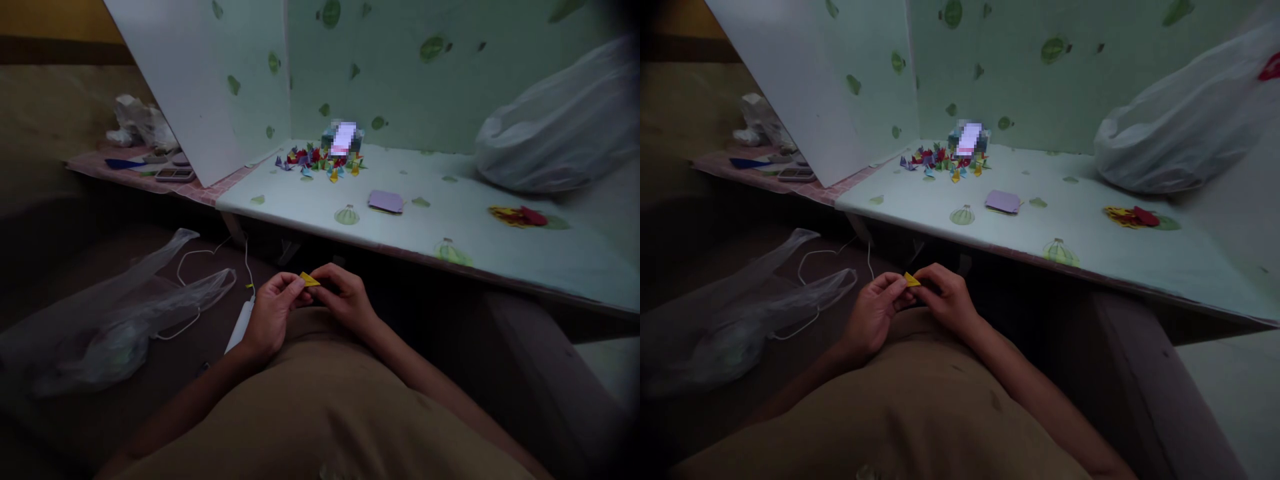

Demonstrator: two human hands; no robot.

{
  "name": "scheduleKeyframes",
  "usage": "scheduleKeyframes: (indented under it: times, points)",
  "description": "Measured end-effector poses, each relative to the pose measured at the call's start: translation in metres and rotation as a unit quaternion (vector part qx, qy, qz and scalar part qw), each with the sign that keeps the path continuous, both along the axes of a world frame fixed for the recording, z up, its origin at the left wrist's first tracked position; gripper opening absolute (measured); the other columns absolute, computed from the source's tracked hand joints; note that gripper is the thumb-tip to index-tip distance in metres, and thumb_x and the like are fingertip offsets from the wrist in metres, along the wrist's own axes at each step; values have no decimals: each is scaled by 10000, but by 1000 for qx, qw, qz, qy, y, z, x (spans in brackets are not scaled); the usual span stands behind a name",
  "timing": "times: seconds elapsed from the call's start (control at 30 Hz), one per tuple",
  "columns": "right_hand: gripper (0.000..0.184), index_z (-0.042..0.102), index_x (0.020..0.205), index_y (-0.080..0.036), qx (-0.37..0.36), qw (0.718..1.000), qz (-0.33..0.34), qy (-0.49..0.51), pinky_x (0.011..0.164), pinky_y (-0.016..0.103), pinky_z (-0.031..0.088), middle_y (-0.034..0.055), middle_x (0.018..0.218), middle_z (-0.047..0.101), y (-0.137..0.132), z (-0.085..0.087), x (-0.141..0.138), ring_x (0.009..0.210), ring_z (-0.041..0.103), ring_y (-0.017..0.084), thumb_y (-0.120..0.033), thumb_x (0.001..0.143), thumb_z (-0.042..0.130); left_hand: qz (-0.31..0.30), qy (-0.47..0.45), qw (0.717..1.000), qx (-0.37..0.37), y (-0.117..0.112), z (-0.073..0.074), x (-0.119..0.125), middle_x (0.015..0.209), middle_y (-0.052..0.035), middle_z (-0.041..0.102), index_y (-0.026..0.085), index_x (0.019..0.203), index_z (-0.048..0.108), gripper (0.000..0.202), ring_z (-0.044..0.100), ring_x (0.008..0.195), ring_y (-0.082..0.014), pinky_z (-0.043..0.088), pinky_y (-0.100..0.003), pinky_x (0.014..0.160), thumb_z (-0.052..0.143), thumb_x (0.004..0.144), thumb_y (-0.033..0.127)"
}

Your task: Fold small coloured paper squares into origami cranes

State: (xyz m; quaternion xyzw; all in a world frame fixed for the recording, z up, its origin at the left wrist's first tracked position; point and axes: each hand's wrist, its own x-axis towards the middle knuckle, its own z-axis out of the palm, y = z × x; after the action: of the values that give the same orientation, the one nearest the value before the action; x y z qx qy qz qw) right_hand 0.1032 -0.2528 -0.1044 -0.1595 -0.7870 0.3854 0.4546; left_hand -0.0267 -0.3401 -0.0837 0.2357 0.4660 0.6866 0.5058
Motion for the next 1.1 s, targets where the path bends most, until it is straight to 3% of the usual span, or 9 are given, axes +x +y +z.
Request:
scheduleKeyframes:
  times: [0.1, 0.3, 0.63, 0.83, 1.1]
  points:
    - [171, 632, 978, -212, -98, 995, 15, 9, 657, 276, 497, 21, 844, 659, -3, 3, -1, 739, 624, 155, -309, 858, 707, 3, 33, 999, 8, 0, -2, 0, 758, 6, 685, 146, 787, 657, 227, 633, 678, -96, 527, -247, 731, 800, 730, 313]
    - [182, 585, 825, -198, -238, 970, 38, 26, 545, 246, 444, -10, 714, 597, -9, 7, -2, 597, 565, 116, -348, 871, 677, 13, 105, 994, 10, 3, -8, -2, 801, 7, 700, 160, 795, 684, 185, 658, 699, -110, 537, -252, 718, 794, 727, 292]
    - [218, 559, 755, -199, -314, 948, 30, 30, 482, 232, 438, -30, 621, 618, -10, 12, -5, 494, 561, 103, -354, 816, 699, 21, 185, 982, 7, 6, -9, -3, 731, -7, 705, 154, 775, 684, 169, 660, 665, -128, 534, -258, 676, 759, 738, 301]
    - [205, 554, 749, -199, -319, 947, 23, 38, 477, 228, 436, -26, 623, 635, -10, 10, -7, 486, 566, 99, -337, 818, 689, 17, 160, 987, 26, 8, -13, -3, 790, -12, 712, 157, 747, 662, 170, 661, 702, -127, 536, -270, 720, 772, 725, 284]
    - [226, 552, 759, -196, -304, 951, 33, 45, 477, 223, 437, -33, 620, 620, -10, 7, -7, 486, 560, 92, -361, 826, 691, 22, 167, 985, 27, 8, -8, -2, 690, 9, 666, 159, 709, 635, 154, 624, 645, -118, 515, -265, 681, 747, 728, 263]
